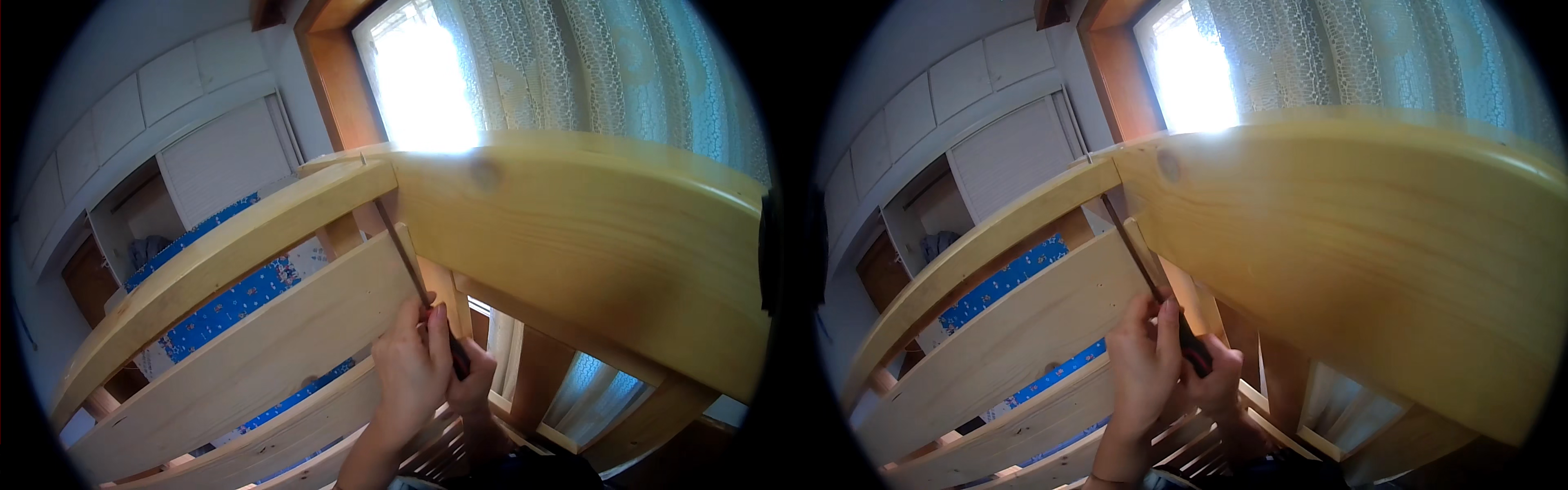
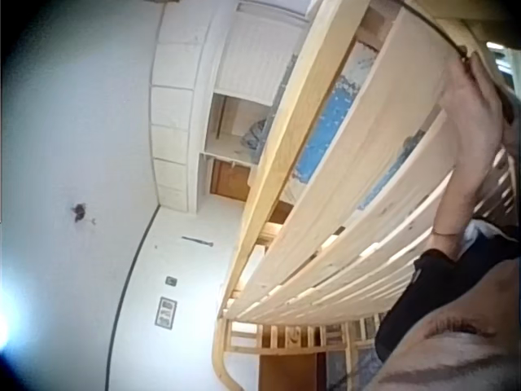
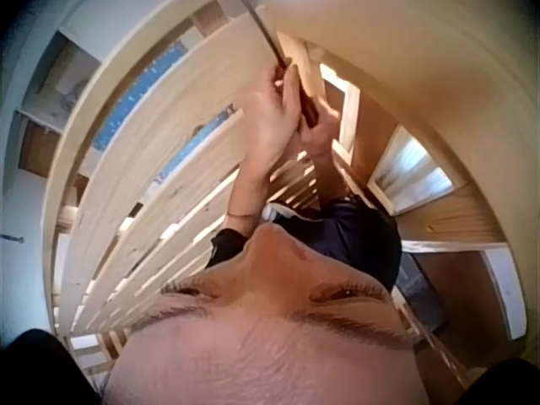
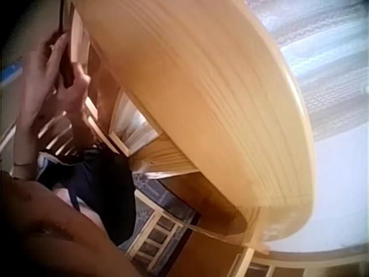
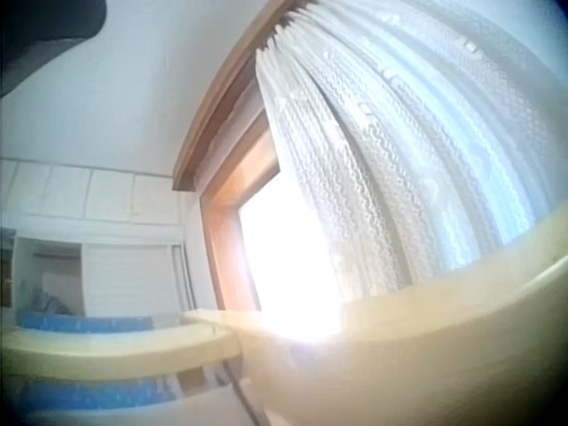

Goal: The person uses a screwdriver to tighten a screw into the frame of a wooden bed.

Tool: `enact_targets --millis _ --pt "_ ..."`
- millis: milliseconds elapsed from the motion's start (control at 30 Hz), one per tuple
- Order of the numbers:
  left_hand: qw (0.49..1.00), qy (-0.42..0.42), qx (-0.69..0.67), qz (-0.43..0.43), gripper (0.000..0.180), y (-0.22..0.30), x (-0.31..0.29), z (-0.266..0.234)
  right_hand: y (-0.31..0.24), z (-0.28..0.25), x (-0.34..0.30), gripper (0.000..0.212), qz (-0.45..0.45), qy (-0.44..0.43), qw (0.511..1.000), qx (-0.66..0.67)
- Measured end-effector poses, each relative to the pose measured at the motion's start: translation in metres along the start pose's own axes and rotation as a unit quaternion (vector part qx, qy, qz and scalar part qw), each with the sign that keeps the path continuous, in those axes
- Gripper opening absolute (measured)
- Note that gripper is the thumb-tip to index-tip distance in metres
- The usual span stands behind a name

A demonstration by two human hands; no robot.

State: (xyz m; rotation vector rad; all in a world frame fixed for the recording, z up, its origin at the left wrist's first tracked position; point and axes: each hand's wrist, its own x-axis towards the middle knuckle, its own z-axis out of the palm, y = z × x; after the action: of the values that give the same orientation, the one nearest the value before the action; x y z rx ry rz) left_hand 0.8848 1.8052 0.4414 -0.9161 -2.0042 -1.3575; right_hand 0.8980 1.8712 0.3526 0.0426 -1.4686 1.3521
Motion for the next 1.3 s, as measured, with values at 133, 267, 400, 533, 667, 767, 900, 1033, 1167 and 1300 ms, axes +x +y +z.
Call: enact_targets --millis 133,267,400,533,667,767,900,1033,1167,1300 --pt "0.996 0.014 -0.082 -0.034 0.016 -0.002 0.003 0.004 -0.003 -0.001 -0.002 0.015 0.003 -0.009 0.999 -0.039" --pt "0.992 0.008 -0.120 -0.043 0.016 0.000 0.003 0.002 0.008 -0.013 -0.005 0.022 0.076 -0.080 0.989 0.095" --pt "0.990 0.005 -0.138 -0.032 0.018 0.000 0.002 0.004 0.038 -0.014 -0.005 0.061 0.331 -0.365 0.434 0.754" --pt "0.995 -0.024 -0.078 -0.061 0.019 0.001 0.007 -0.008 0.024 -0.005 -0.008 0.047 0.344 -0.263 0.629 0.646" --pt "0.994 -0.002 -0.092 -0.050 0.020 -0.001 0.002 -0.004 0.007 -0.009 0.000 0.024 0.118 -0.106 0.954 0.253" --pt "0.996 0.005 -0.085 -0.035 0.022 -0.004 0.005 -0.002 0.000 -0.003 -0.003 0.021 0.139 -0.063 0.961 0.230" --pt "0.996 0.021 -0.076 -0.037 0.022 -0.001 0.003 -0.002 0.001 0.009 -0.008 0.018 0.073 -0.002 0.993 0.090" --pt "0.997 0.015 -0.064 -0.036 0.023 0.001 0.005 -0.003 -0.003 0.010 -0.010 0.015 0.017 0.023 0.999 0.029" --pt "0.998 0.030 -0.050 -0.025 0.023 -0.001 0.006 0.000 -0.003 -0.011 0.002 0.023 0.098 -0.183 0.958 0.197" --pt "0.996 0.045 -0.078 -0.012 0.022 -0.003 0.005 0.005 0.020 -0.017 0.004 0.036 0.430 -0.282 0.504 0.693"
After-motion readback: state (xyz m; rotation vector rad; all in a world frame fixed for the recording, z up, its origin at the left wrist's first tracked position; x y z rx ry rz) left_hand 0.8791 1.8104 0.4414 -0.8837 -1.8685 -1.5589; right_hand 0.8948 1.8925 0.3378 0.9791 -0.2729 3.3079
